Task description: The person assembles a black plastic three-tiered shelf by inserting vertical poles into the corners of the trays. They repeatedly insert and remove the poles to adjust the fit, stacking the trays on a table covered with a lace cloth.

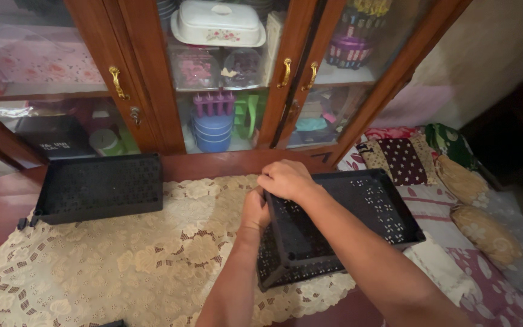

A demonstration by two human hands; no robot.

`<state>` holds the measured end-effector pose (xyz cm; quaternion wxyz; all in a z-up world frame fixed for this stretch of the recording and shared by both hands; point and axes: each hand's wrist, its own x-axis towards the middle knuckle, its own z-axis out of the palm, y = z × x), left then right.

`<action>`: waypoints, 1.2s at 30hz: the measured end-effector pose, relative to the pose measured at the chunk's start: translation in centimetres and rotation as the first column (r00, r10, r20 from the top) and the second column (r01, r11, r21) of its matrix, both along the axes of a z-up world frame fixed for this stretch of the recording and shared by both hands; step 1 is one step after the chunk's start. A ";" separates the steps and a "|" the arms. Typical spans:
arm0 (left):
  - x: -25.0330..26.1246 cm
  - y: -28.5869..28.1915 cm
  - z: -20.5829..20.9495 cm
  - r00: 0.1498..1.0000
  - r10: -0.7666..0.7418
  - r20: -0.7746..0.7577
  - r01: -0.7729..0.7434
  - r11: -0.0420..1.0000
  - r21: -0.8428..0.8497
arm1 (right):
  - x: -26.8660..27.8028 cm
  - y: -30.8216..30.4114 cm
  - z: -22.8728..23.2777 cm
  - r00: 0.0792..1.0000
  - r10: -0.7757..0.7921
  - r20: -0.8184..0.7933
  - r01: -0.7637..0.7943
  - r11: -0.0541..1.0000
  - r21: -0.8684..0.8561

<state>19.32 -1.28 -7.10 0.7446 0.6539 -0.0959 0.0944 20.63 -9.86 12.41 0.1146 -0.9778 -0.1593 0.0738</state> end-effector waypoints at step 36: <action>-0.6 0.0 1.1 0.998 0.046 -0.038 -0.042 0.995 0.094 | 0.2 -0.6 -0.9 0.996 0.062 0.065 -0.061 0.998 -0.016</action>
